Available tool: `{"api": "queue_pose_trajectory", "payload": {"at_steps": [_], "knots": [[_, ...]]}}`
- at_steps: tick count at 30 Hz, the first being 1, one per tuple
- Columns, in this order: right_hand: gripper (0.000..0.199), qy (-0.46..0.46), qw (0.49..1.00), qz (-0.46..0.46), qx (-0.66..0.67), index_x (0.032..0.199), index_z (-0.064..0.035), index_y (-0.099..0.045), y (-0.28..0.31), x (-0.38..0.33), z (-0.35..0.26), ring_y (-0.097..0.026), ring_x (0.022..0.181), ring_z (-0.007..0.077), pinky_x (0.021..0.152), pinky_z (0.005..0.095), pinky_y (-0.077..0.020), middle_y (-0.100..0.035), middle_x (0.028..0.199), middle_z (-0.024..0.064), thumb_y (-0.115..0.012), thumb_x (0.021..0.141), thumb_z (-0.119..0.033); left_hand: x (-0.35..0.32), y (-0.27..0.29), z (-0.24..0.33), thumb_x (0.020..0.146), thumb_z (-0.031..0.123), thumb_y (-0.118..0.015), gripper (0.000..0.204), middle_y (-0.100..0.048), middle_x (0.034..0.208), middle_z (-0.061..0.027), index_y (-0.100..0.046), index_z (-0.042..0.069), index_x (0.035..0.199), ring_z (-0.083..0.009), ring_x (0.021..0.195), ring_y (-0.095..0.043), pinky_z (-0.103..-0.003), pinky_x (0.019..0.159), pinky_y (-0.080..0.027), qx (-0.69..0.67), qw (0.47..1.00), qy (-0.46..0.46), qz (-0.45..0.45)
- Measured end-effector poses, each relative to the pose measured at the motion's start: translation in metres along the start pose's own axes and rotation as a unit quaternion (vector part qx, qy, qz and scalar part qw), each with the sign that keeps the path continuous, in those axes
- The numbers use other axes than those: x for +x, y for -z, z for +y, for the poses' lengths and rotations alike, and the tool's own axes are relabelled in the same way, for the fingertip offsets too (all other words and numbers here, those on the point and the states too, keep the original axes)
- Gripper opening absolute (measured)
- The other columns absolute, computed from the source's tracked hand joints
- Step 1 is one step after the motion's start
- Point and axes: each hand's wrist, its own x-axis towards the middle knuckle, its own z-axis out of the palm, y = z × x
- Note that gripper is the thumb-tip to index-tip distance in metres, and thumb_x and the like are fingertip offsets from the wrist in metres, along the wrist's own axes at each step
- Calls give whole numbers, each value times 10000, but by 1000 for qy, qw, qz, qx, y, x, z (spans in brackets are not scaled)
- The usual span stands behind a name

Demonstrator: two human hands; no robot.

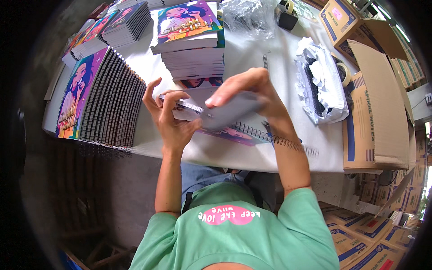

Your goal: The person trims the ends of a spiral coil on several notebooks using pliers and bends the wire tips inward by hand.

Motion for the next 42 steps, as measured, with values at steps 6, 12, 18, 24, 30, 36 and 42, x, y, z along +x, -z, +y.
{"api": "queue_pose_trajectory", "payload": {"at_steps": [6,12,18,24,30,36,42], "knots": [[156,15,999,-33,-20,861,21,-690,-3,1,-9,-672,833,258,762,322,-529,-680,865,177,-631,787,-102,-16,-4,-2,401,555,-825,777,-290,1189,-146,-549,114,978,-264,1039,-407,-364,742,-444,-32,998,42,38],[228,-5,996,24,-82,890,9,-705,-7,4,-1,-663,785,165,715,284,-530,-696,847,114,-629,682,65,-22,-5,-9,423,533,-828,741,-297,1130,-132,-504,97,927,-250,1065,-360,-334,681,-459,-97,993,70,10],[274,-41,990,62,-123,911,13,-703,-17,11,-4,-622,752,92,710,229,-509,-700,847,95,-648,653,86,-14,-9,-4,356,483,-868,885,-304,1123,-97,-420,75,1001,-210,1062,-373,-299,738,-449,-209,969,115,58],[300,-39,988,63,-133,926,-2,-708,-19,17,6,-611,719,87,650,220,-492,-692,812,75,-587,665,83,-12,-6,-14,339,453,-889,959,-322,1090,-85,-358,32,1019,-207,1070,-366,-322,874,-401,-102,989,99,-35],[290,-2,971,71,-228,890,-36,-718,-26,29,11,-553,593,59,579,225,-463,-673,692,63,-594,646,61,-7,-4,-9,349,425,-895,948,-321,1042,-69,-335,31,1004,-215,1094,-336,-316,880,-395,-182,970,151,-52],[284,-106,970,108,-193,874,-12,-713,-26,27,11,-628,700,104,651,235,-485,-694,780,90,-581,646,95,-6,-12,-12,327,421,-910,932,-317,1041,-89,-405,-12,981,-213,990,-394,-316,833,-406,-180,973,135,-49],[289,-91,919,139,-356,885,-14,-706,-5,16,13,-664,785,193,730,272,-514,-692,843,113,-579,652,101,-13,-20,-16,606,353,-854,571,-383,977,-40,-498,7,888,-119,863,-430,-259,713,-405,-253,962,100,21]]}}
